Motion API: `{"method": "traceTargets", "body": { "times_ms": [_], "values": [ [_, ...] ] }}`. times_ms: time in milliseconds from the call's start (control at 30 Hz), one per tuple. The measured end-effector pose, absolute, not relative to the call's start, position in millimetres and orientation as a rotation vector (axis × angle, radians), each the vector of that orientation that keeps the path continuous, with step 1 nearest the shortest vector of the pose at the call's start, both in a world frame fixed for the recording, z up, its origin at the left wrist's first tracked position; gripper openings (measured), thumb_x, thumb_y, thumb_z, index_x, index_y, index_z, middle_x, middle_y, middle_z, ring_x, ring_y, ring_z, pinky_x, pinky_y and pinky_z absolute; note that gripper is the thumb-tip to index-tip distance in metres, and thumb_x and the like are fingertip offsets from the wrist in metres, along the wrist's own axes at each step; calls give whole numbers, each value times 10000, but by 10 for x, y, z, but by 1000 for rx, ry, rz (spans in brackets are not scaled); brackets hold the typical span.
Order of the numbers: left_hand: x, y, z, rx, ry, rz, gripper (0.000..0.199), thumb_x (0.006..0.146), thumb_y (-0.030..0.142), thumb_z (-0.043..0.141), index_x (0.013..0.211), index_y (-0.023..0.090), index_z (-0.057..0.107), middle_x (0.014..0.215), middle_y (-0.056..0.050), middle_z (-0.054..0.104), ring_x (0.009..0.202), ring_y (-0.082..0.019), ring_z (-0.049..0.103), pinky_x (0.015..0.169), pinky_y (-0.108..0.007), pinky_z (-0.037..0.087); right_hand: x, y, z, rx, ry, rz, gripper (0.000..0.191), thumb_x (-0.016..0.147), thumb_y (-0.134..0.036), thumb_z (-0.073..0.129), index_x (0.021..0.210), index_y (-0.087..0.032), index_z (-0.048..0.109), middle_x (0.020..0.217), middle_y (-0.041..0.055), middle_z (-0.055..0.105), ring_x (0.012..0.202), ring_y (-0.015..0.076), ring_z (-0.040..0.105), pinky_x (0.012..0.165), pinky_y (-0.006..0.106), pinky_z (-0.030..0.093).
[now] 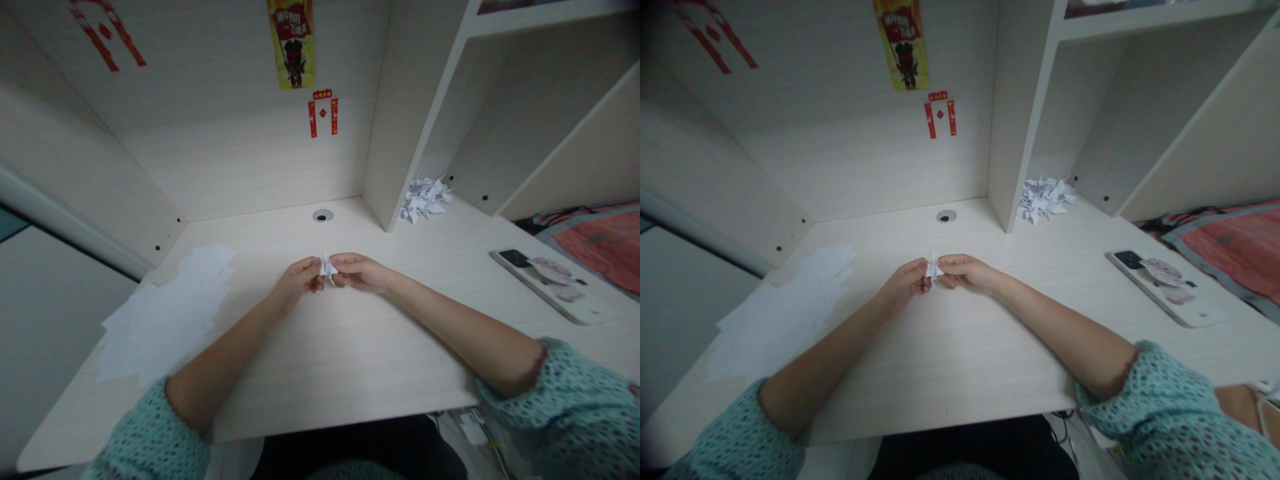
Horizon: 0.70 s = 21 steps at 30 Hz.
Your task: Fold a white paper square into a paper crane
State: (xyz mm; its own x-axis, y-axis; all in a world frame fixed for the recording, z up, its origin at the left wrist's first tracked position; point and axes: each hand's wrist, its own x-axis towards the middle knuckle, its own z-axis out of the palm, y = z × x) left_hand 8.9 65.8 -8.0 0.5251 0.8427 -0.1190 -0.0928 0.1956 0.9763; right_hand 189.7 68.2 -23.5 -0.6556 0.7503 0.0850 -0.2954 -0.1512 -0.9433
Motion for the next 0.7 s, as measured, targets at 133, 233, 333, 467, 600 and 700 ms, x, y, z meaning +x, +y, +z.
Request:
{"method": "traceTargets", "body": {
  "times_ms": [133,233,333,467,600,700],
  "values": [
    [111,628,-72,1035,713,802,342,696,450,681,684,147,523,551,47,459,485,-46,414,480,-165,319,1852,666,-270,-467,-1252,1957,281,759,-397,647,695,-163,506,523,-45,454,503,95,382,551,249,286],
    [128,611,-69,916,671,824,326,679,410,716,694,142,530,562,54,448,487,-32,410,480,-144,327,1830,644,-253,-430,-1218,1966,271,776,-382,638,690,-162,505,510,-49,445,494,90,366,562,252,284],
    [140,603,-77,801,638,841,296,685,371,723,697,138,541,559,55,447,483,-28,415,472,-138,335,1814,622,-227,-429,-1196,1970,286,758,-395,655,674,-170,500,488,-59,414,479,89,338,570,258,288],
    [145,605,-95,716,608,844,271,707,356,708,712,133,554,553,54,450,480,-29,424,467,-138,353,1803,611,-220,-434,-1155,1983,281,741,-404,669,688,-177,511,472,-64,394,479,94,325,580,263,296],
    [142,612,-103,699,575,842,283,716,372,697,705,130,551,546,56,446,472,-26,422,466,-133,366,1803,612,-228,-426,-1124,1988,265,742,-390,671,691,-179,519,494,-57,412,496,97,338,586,264,300],
    [141,612,-102,681,557,846,281,721,369,693,698,132,546,541,57,446,469,-27,423,466,-133,370,1802,611,-226,-412,-1113,1991,250,747,-378,669,697,-177,529,508,-54,413,504,98,347,586,264,298]
  ]
}}
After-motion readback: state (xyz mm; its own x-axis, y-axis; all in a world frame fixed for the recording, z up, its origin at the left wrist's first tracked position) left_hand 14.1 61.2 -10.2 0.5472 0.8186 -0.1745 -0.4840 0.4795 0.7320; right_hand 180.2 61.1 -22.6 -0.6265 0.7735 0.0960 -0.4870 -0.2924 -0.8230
